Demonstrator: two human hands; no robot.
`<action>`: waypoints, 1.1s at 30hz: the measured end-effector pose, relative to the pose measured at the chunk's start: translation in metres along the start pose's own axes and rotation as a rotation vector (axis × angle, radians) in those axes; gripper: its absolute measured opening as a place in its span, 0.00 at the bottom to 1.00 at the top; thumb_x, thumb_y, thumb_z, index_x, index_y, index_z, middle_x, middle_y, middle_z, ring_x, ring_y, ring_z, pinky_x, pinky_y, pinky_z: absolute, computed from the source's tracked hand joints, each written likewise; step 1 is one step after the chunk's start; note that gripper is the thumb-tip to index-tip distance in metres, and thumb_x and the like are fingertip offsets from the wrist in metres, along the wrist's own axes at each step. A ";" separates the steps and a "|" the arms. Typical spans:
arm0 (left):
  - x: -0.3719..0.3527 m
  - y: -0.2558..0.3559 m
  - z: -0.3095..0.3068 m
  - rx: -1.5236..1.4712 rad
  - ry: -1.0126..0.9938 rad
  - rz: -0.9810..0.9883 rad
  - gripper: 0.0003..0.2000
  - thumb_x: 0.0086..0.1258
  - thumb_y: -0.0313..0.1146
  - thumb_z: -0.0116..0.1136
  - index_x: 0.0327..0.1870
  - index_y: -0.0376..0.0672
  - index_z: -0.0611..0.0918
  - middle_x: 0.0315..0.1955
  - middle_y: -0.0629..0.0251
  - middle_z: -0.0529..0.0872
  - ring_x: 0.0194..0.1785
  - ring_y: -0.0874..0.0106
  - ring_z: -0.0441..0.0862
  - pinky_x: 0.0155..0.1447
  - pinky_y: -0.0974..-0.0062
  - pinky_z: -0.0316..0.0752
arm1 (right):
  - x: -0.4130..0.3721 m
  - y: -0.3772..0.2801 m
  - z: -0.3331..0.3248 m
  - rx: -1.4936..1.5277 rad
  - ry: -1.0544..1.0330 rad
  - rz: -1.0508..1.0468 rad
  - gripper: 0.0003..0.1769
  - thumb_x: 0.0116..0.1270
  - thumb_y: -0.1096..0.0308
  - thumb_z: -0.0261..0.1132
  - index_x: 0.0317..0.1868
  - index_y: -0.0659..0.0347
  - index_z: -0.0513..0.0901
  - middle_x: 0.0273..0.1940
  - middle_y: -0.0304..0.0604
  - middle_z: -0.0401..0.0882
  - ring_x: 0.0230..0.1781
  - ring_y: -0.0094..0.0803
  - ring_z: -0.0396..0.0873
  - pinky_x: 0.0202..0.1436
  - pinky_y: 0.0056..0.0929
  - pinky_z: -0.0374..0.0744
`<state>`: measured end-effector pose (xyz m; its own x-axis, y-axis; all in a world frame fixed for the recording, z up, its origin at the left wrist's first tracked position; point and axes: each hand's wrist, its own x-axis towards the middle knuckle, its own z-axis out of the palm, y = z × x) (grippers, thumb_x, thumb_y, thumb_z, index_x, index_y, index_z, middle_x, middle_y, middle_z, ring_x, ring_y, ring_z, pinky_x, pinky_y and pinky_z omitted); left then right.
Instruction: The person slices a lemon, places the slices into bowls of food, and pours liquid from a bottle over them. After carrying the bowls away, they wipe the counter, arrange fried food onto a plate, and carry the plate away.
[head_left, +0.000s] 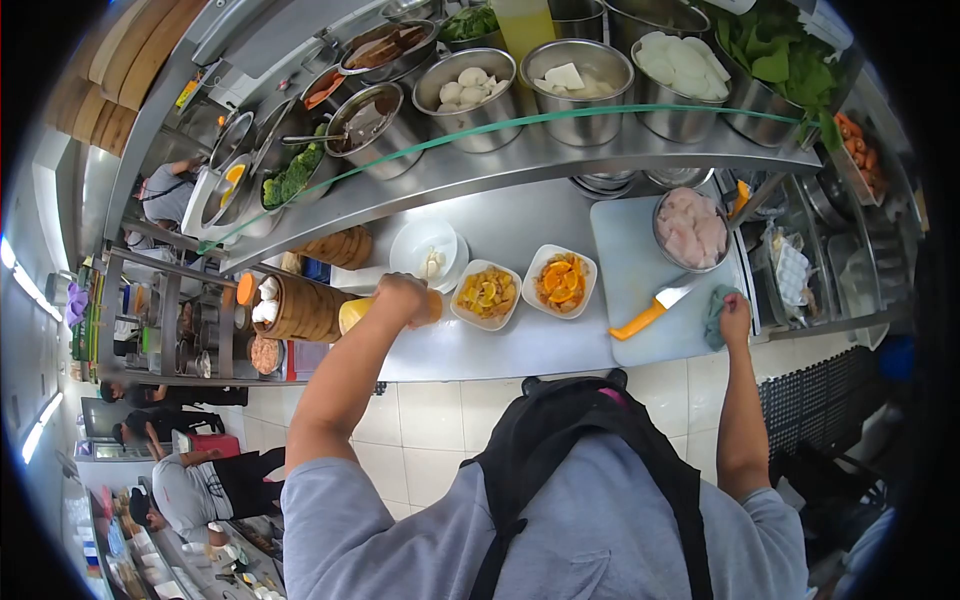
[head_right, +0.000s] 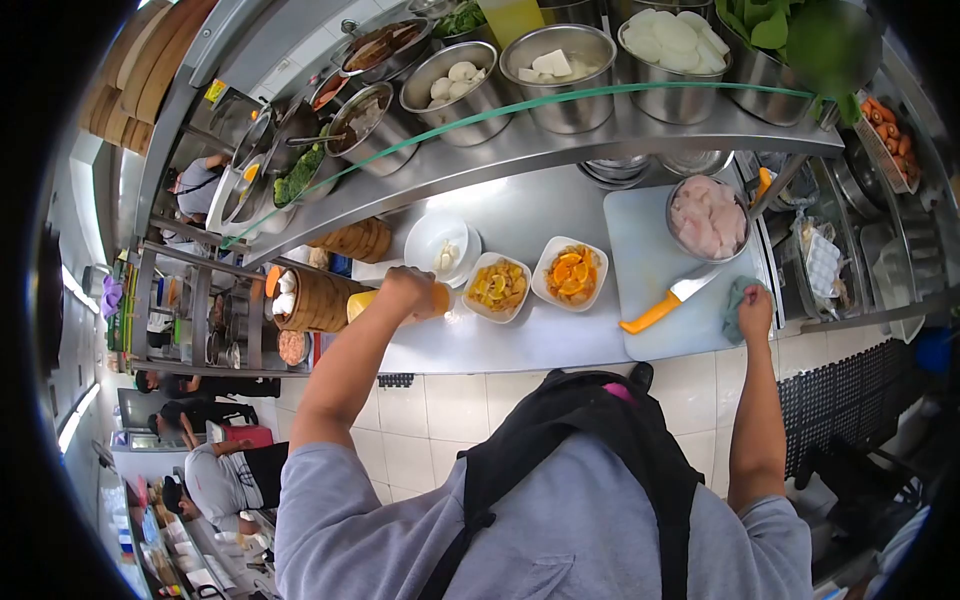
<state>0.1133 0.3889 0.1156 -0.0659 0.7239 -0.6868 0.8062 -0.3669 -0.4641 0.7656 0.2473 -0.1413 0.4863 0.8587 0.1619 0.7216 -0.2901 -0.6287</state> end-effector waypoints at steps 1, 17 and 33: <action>-0.002 0.000 -0.002 -0.001 -0.001 -0.001 0.34 0.42 0.39 0.78 0.58 0.49 0.84 0.52 0.58 0.90 0.56 0.59 0.88 0.56 0.63 0.83 | 0.000 0.000 0.001 -0.009 -0.008 0.002 0.07 0.63 0.80 0.62 0.41 0.62 0.80 0.40 0.49 0.78 0.41 0.45 0.80 0.48 0.41 0.78; -0.022 0.018 -0.010 -0.056 0.075 0.100 0.32 0.47 0.39 0.77 0.58 0.48 0.83 0.51 0.58 0.90 0.54 0.58 0.89 0.56 0.61 0.83 | -0.003 -0.010 -0.005 0.085 -0.025 0.034 0.08 0.63 0.79 0.61 0.42 0.62 0.80 0.40 0.50 0.79 0.42 0.46 0.79 0.48 0.41 0.78; -0.027 0.031 0.002 -0.348 0.067 0.112 0.35 0.51 0.44 0.75 0.64 0.49 0.78 0.58 0.58 0.87 0.62 0.56 0.84 0.63 0.59 0.81 | 0.003 -0.001 0.001 0.017 -0.017 -0.029 0.05 0.63 0.81 0.60 0.39 0.64 0.79 0.36 0.46 0.79 0.35 0.37 0.78 0.44 0.34 0.77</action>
<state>0.1383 0.3571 0.1183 0.0631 0.7314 -0.6790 0.9587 -0.2335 -0.1623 0.7667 0.2506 -0.1408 0.4564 0.8739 0.1671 0.7269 -0.2579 -0.6364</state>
